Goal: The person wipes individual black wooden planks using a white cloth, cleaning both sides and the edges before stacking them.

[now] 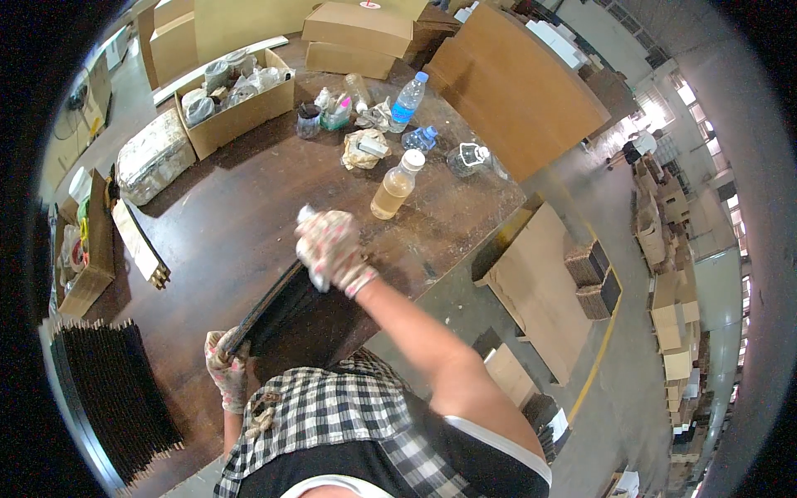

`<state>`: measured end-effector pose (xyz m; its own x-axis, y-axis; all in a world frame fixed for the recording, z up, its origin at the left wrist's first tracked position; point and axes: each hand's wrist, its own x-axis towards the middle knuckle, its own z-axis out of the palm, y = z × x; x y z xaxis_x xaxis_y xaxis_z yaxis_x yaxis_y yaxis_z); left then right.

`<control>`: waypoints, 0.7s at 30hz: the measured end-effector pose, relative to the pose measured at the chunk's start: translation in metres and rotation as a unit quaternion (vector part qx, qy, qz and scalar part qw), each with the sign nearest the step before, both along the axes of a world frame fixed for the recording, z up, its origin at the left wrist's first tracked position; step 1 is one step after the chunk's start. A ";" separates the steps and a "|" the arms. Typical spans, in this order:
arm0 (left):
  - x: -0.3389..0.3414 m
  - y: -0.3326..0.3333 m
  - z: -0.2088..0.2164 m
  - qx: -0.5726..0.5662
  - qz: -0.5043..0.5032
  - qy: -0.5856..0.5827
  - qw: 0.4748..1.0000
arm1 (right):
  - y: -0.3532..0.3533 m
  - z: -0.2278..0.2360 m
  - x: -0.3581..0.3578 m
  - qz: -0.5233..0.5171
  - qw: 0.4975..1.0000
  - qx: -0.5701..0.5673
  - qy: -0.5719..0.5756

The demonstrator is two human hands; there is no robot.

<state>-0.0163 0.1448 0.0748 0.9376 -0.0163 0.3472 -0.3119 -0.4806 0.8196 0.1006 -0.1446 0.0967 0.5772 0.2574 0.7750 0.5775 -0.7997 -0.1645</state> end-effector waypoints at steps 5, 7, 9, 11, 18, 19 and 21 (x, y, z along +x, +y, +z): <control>0.000 0.010 -0.008 -0.154 -0.024 0.142 0.978 | -0.022 0.000 0.008 0.028 0.989 0.124 0.074; 0.003 0.018 0.005 -0.150 -0.060 0.187 0.969 | -0.023 0.001 0.011 0.028 0.991 0.123 0.053; 0.008 0.030 0.020 0.001 -0.105 0.105 0.989 | -0.019 0.018 0.012 0.041 0.988 0.140 0.052; 0.011 0.039 0.059 -0.003 -0.144 0.249 0.958 | -0.005 0.053 0.010 0.129 0.970 0.189 0.083; 0.019 0.012 0.120 -0.123 -0.326 0.376 0.859 | 0.057 0.100 -0.020 0.414 0.590 0.517 0.461; 0.017 0.010 0.106 -0.152 -0.306 0.375 0.862 | 0.065 0.098 -0.026 0.378 0.641 0.538 0.396; 0.010 0.016 0.106 -0.128 -0.250 0.342 0.897 | 0.057 0.084 -0.006 0.345 0.745 0.454 0.345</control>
<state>-0.0058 0.1607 0.1811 0.8303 -0.4963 -0.2537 0.1819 -0.1890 0.9650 0.0949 -0.0876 0.1803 0.8918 0.2281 0.3907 0.3272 0.2714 -0.9052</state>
